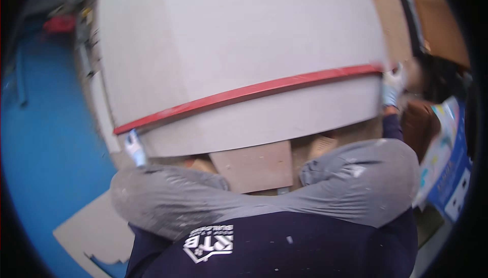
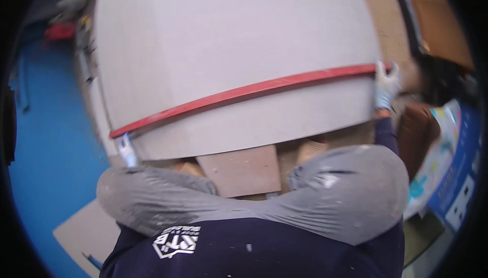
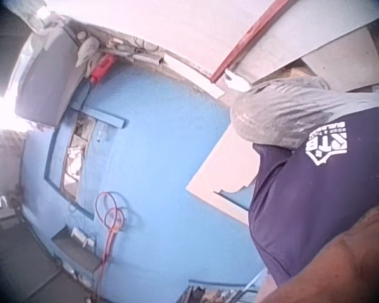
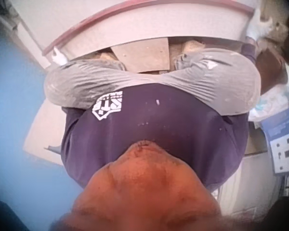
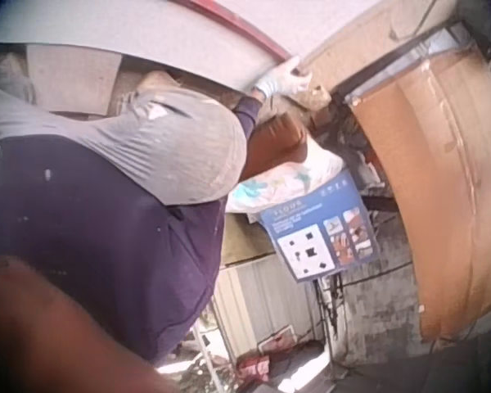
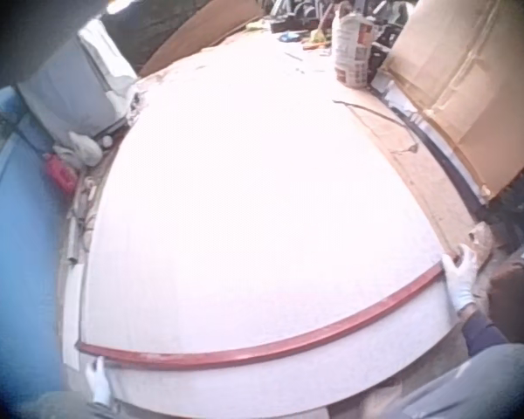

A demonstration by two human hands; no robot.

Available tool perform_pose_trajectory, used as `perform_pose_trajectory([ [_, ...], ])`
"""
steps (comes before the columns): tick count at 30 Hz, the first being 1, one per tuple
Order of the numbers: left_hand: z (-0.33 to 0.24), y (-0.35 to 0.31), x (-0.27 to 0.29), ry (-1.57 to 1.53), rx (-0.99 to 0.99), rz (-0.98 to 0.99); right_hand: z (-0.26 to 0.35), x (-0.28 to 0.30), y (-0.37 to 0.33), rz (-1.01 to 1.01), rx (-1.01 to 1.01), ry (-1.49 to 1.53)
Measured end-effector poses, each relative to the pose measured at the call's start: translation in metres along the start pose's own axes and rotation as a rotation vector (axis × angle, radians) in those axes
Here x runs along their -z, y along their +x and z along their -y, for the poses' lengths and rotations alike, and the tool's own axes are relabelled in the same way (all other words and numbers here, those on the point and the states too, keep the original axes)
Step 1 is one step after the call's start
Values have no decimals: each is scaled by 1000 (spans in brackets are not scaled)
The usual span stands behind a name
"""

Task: The person uses a straight edge and a pencil to mark a line on a large board while kneeling on the ground. They then retrieve a red level to mark another line before picking up an angle grinder and connecting it to a power strip.

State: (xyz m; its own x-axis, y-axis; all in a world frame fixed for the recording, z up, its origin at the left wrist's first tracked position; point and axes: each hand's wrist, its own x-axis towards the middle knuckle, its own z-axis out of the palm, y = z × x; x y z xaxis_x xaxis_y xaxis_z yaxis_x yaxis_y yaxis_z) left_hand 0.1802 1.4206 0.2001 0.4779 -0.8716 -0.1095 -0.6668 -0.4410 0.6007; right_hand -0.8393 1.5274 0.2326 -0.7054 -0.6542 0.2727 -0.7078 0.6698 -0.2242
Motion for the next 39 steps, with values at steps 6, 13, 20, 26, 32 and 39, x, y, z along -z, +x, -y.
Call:
perform_pose_trajectory([
  [6,-16,9,-24,-309,552,11,-54,-33,11,-9,-190,111],
  [13,-82,-3,-44,-453,679,-55,-52,-28,15,28,-195,308],
  [20,-74,-43,-74,277,-154,-35,-41,-29,34,12,-177,241],
  [26,-81,-63,-68,326,-156,99,-41,-32,49,-88,-175,407],
  [32,-88,-65,-64,319,-132,98,-25,-36,38,-45,-236,425],
  [39,-78,-62,-75,352,-253,34,-34,-28,41,49,-184,304],
])
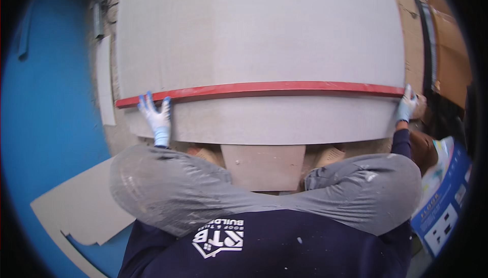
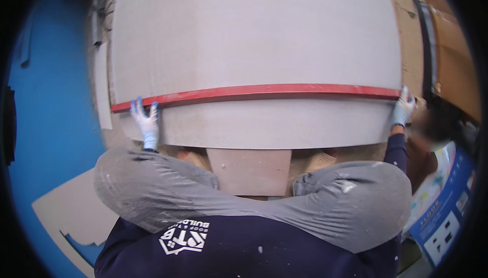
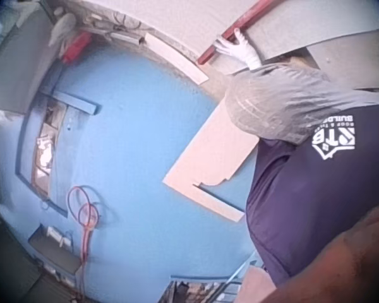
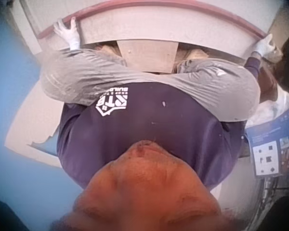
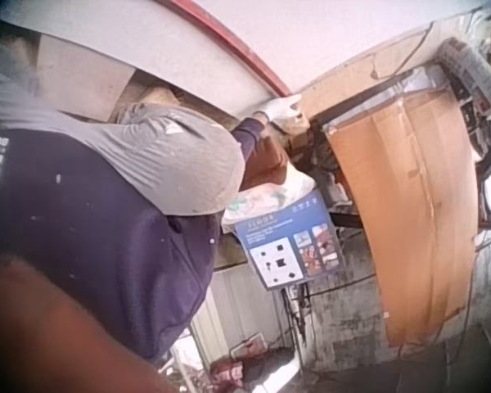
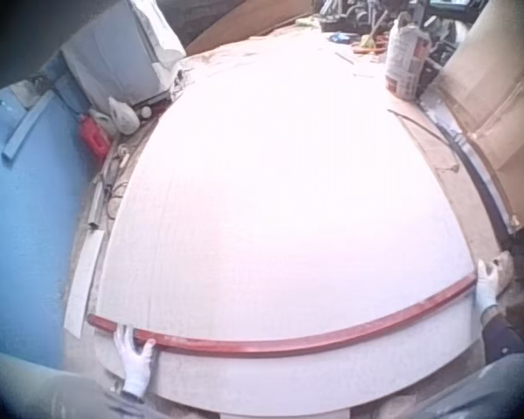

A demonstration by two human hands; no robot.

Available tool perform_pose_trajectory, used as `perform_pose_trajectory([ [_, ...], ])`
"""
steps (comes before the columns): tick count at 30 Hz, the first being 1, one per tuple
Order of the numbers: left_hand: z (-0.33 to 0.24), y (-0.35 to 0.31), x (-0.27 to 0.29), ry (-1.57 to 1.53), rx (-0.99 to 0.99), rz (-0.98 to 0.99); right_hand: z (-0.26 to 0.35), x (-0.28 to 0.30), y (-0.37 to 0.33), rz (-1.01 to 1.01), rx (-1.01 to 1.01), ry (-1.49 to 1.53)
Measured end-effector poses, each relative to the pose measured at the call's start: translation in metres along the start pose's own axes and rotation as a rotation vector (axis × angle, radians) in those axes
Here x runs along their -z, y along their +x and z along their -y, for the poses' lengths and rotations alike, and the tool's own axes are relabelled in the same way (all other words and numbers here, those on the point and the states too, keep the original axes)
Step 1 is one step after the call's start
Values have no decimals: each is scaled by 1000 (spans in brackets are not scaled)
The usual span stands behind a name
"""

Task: The person uses a straight edge and a pencil to mark a line on a large board while kneeling on the ground. They then retrieve a red level to mark another line before picking up an angle grinder and connecting it to a power strip.

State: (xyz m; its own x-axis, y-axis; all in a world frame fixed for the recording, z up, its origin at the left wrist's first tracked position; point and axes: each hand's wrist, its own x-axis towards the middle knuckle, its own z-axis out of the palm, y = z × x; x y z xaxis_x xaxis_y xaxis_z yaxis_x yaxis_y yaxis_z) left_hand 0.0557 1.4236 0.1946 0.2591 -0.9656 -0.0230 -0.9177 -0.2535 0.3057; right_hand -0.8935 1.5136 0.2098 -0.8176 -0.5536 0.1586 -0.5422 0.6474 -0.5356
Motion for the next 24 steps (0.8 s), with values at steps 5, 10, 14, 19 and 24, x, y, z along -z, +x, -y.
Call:
perform_pose_trajectory([
  [5,51,4,19,-324,154,-418,10,-7,-1,63,-33,-32],
  [10,209,-12,25,-193,1007,-174,11,-7,-19,43,-206,-29],
  [14,239,-17,13,-889,1431,118,19,-1,-20,63,-245,-74],
  [19,232,-23,2,-1141,1381,244,4,15,-17,197,-200,-195],
  [24,236,-45,30,-1226,1287,218,10,-3,-26,94,-183,-40],
])
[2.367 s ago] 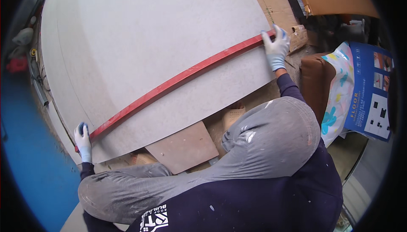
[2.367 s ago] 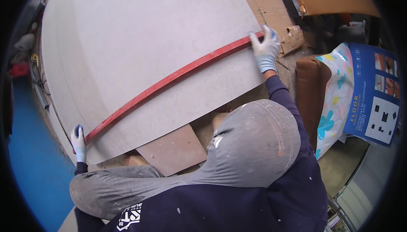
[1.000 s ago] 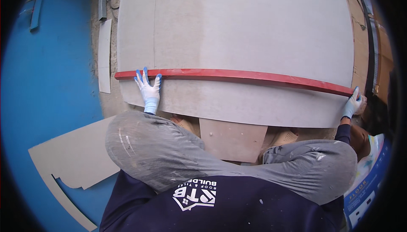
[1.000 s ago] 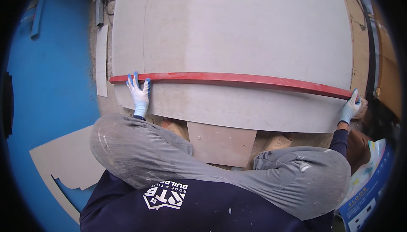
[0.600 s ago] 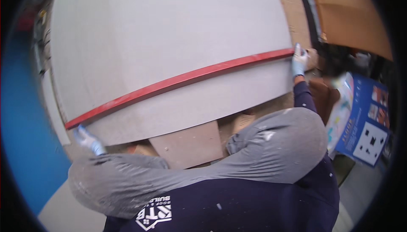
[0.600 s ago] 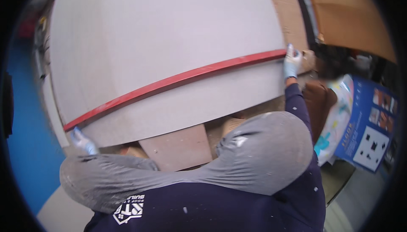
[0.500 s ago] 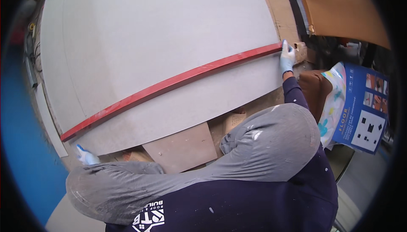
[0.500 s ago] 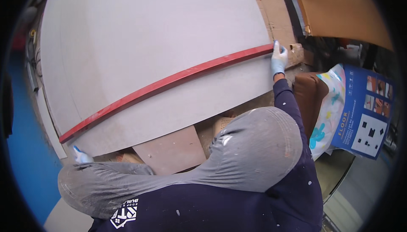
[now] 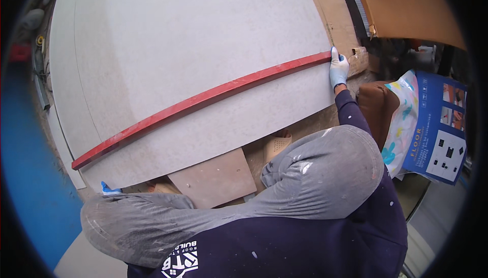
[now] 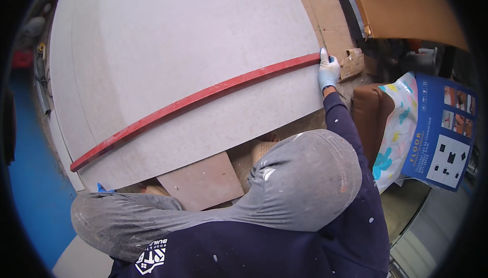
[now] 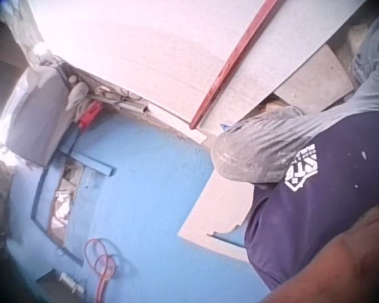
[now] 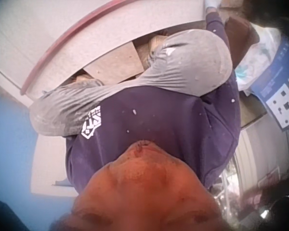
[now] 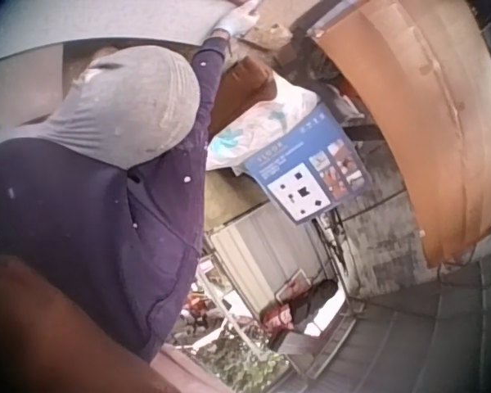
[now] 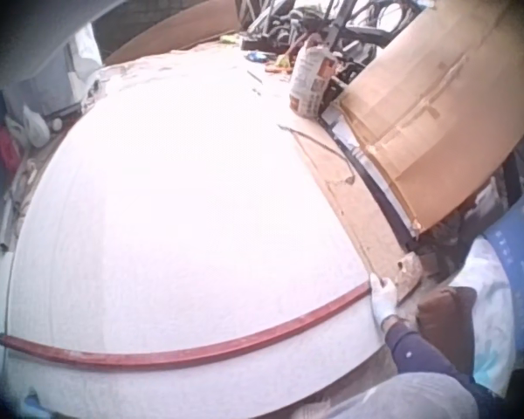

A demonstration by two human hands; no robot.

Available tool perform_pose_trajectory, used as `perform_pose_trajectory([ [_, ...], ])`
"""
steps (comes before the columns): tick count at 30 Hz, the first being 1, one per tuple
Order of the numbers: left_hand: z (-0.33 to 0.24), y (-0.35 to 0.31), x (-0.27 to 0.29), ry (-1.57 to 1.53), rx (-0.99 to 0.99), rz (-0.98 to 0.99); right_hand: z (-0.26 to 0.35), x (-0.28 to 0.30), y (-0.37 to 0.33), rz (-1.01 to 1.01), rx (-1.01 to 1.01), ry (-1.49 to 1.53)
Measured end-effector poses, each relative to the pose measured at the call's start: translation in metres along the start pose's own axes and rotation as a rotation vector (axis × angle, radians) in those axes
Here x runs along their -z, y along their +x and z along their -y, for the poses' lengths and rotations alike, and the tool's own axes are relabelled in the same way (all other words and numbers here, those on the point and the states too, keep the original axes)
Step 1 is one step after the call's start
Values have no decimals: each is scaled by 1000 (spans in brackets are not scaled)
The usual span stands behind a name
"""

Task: The person uses a straight edge and a pencil to mark a line on a large board while kneeling on the ground. They then retrieve a red level to mark another line before picking up an angle grinder and connecting it to a power strip.

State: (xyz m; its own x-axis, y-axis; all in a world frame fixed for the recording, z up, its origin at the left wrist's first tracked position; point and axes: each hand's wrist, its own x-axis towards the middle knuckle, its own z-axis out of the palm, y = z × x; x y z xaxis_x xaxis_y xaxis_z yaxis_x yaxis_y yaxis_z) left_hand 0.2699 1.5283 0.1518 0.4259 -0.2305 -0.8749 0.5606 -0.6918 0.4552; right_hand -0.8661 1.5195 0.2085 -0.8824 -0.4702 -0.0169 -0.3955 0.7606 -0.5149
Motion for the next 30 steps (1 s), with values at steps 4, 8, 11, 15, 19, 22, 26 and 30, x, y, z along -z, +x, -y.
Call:
perform_pose_trajectory([
  [4,3,-13,5,9,-74,66,-14,-8,12,-39,76,75],
  [8,18,-13,-8,71,-171,166,-19,11,45,51,58,-24],
  [11,36,-28,-2,97,-284,214,-13,12,73,26,160,-70],
  [15,56,-29,-19,-86,-258,168,-23,1,82,51,182,-161],
  [19,75,-53,-73,-180,-221,43,-39,7,87,45,159,-206],
  [22,75,-60,-67,-141,-286,36,-37,3,95,29,184,-154],
  [26,66,-68,-83,-233,-115,-76,-49,7,102,56,148,-120],
  [30,45,-72,-96,724,-946,-851,-38,-2,107,-7,185,-124],
])
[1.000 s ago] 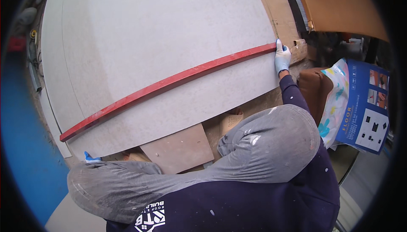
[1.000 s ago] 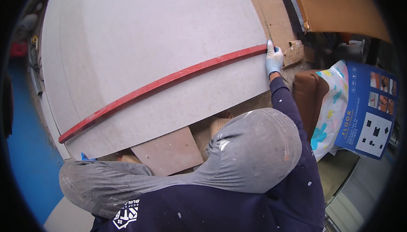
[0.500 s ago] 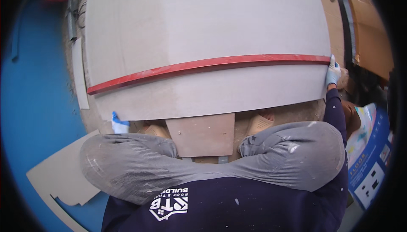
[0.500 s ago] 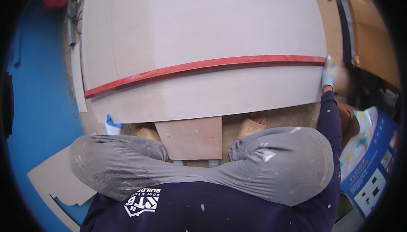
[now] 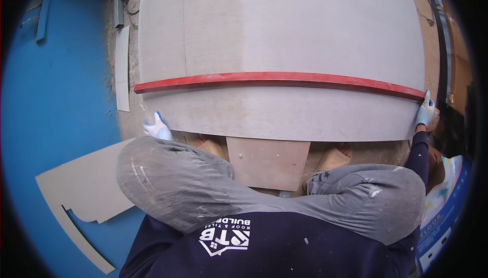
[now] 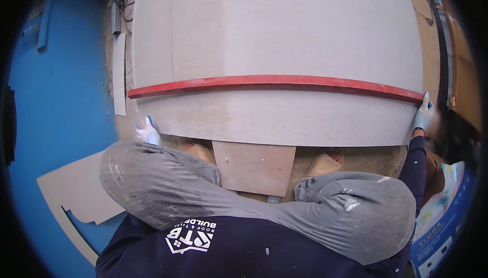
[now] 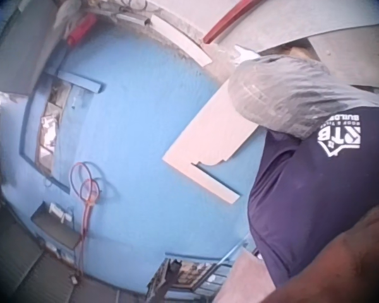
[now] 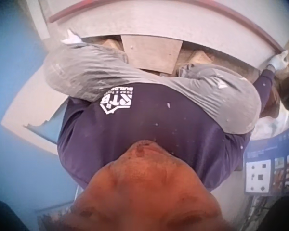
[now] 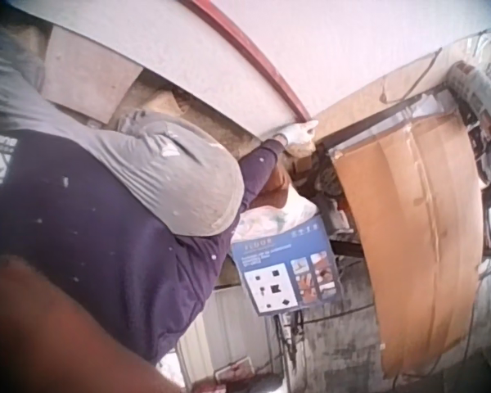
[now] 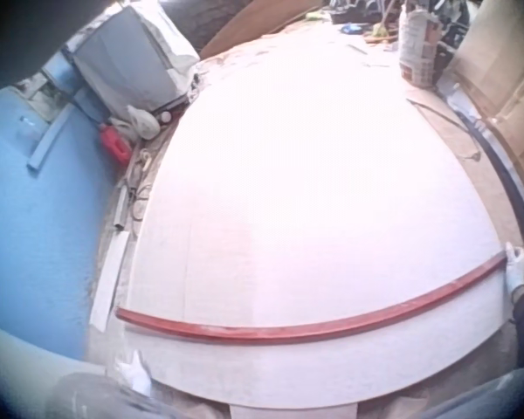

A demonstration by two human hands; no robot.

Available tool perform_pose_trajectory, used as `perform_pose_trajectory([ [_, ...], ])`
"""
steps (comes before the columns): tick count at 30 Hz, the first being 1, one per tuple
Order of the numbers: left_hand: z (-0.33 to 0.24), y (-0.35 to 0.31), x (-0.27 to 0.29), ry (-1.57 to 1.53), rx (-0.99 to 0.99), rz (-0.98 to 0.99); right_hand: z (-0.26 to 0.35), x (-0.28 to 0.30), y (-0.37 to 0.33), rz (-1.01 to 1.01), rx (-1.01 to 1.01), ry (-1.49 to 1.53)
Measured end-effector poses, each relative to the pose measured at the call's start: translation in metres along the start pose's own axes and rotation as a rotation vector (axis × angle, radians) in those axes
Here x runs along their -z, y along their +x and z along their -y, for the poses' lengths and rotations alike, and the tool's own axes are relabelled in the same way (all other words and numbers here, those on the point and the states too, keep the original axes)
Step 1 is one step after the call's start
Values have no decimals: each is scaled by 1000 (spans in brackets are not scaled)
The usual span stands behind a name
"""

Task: The person uses a straight edge and a pencil to mark a line on a large board while kneeling on the ground. They then retrieve a red level to mark another line before picking up an angle grinder and connecting it to a power strip.

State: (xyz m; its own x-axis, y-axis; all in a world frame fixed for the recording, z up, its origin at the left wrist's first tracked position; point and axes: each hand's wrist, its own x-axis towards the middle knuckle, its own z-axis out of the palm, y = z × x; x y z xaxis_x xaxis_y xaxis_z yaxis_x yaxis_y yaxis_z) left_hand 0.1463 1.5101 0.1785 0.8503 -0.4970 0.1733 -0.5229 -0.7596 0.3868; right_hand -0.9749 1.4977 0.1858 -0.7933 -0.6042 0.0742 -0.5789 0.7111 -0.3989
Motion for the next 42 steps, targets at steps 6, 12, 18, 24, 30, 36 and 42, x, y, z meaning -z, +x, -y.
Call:
perform_pose_trajectory([
  [6,-160,-27,31,63,-854,278,-1,2,25,14,-78,67],
  [12,-170,-59,7,87,-892,503,-36,6,56,167,-297,382],
  [18,-181,-54,-1,62,-843,617,-23,31,40,167,-223,307],
  [24,-168,-30,5,71,-851,647,13,1,8,104,-189,134],
  [30,-139,-17,1,-230,-673,362,35,13,-16,154,-237,-33],
  [36,-26,15,-22,257,-206,-25,29,2,-10,106,-251,-53],
  [42,50,121,-14,-394,935,755,14,-1,-27,7,-296,123],
])
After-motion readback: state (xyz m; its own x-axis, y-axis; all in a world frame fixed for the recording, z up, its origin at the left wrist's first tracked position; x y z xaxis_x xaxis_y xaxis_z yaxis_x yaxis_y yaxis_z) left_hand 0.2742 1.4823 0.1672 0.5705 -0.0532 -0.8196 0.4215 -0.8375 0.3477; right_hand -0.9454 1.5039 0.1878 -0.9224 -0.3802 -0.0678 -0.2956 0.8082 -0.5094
